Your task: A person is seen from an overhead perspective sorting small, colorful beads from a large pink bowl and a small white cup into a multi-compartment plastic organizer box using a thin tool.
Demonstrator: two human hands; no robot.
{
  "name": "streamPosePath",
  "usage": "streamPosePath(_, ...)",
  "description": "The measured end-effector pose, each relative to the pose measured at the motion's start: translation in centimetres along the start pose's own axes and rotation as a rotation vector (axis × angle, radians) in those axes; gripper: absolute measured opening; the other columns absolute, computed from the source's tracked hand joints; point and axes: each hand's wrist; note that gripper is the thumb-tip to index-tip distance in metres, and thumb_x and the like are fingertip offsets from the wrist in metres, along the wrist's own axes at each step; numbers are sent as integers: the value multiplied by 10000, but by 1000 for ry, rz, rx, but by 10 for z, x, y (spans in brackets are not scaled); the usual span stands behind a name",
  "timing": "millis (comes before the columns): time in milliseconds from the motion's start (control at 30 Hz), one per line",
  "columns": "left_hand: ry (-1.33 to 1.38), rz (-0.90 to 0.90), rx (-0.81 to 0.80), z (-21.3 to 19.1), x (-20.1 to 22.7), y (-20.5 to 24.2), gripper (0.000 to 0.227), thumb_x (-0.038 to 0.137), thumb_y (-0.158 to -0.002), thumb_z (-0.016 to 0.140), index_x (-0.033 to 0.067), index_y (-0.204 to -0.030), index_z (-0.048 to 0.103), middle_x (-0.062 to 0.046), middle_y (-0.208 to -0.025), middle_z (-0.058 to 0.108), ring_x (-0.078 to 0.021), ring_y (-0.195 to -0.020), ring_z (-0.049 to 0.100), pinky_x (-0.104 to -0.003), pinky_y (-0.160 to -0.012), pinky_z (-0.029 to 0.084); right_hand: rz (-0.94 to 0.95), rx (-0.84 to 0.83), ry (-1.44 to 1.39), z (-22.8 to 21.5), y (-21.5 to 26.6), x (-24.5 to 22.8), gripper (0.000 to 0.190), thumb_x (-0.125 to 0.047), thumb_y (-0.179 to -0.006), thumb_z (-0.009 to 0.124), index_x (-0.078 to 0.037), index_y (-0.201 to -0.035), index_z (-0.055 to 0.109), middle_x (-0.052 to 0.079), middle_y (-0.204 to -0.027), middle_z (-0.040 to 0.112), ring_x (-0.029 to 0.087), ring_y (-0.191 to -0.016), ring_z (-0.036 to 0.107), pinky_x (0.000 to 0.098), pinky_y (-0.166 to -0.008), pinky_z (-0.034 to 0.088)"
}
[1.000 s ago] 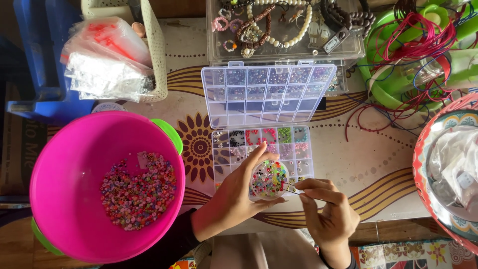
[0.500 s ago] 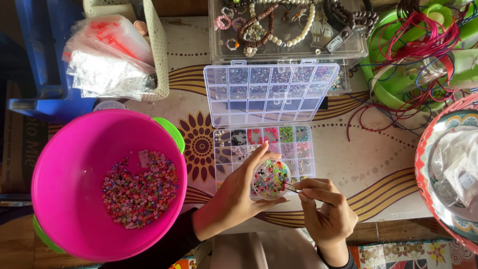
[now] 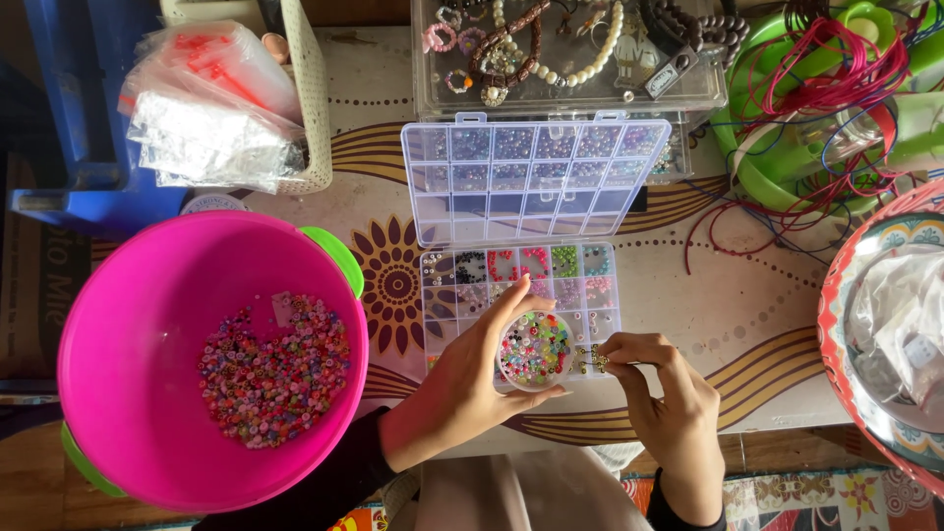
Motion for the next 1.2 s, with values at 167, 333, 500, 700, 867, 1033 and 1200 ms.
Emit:
streamPosePath(167, 13, 5, 38, -1, 1, -1, 1140, 162, -808, 917, 20, -1597, 107, -224, -1451, 581, -342, -1347, 633, -445, -1170, 529, 10, -146, -28, 1, -6, -2, 180, 64, -784, 732, -37, -901, 640, 24, -944, 765, 153, -817, 770, 262, -702, 595)
streamPosePath(333, 9, 7, 51, -2, 3, -2, 1120, 163, -814, 916, 14, -1587, 119, -232, -1456, 574, -352, -1346, 633, -463, -1180, 515, -6, -68, -92, 3, -3, 4, 240, 162, -778, 675, -25, -915, 610, 71, -967, 737, 190, -869, 751, 272, -753, 592)
streamPosePath(500, -6, 6, 66, -2, 3, -4, 1143, 152, -811, 922, 29, -1599, 103, -234, -1448, 571, -345, -1340, 643, -441, -1140, 564, -31, -155, -85, 2, -7, 8, 181, 78, -790, 717, -39, -899, 632, 35, -972, 767, 166, -875, 775, 263, -731, 611)
streamPosePath(700, 0, 0, 54, 0, -1, -3, 1176, 139, -789, 932, 41, -1603, 89, -236, -1451, 571, -341, -1314, 655, -441, -1101, 589, -27, -117, -96, 0, -8, 5, 219, 102, -781, 714, -34, -921, 613, 53, -999, 762, 172, -860, 760, 274, -743, 602)
streamPosePath(867, -54, 16, 60, 2, -1, -2, 1153, 211, -796, 937, 26, -1594, 126, -198, -1426, 606, -322, -1315, 657, -443, -1140, 546, -112, 205, -266, 9, 9, 4, 325, 245, -807, 525, -36, -967, 484, 128, -891, 733, 186, -823, 748, 216, -644, 566)
streamPosePath(1033, -101, 17, 61, 3, -1, 1, 1120, 262, -823, 924, 27, -1596, 148, -174, -1435, 625, -295, -1301, 666, -386, -1094, 554, -142, 112, -288, 17, 6, -15, 349, 220, -757, 568, -48, -971, 507, 138, -946, 750, 156, -769, 711, 205, -602, 555)
streamPosePath(1200, -118, -15, 39, 2, -2, 2, 1131, 256, -803, 932, 12, -1592, 159, -153, -1445, 618, -291, -1295, 661, -383, -1095, 523, -177, 53, -206, 17, 0, -21, 297, 186, -773, 630, -64, -909, 547, 108, -936, 755, 141, -742, 717, 215, -533, 513)
Point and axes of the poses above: each hand's wrist, its own y-axis away from the middle knuckle, its own z-axis out of the palm, x = y × z
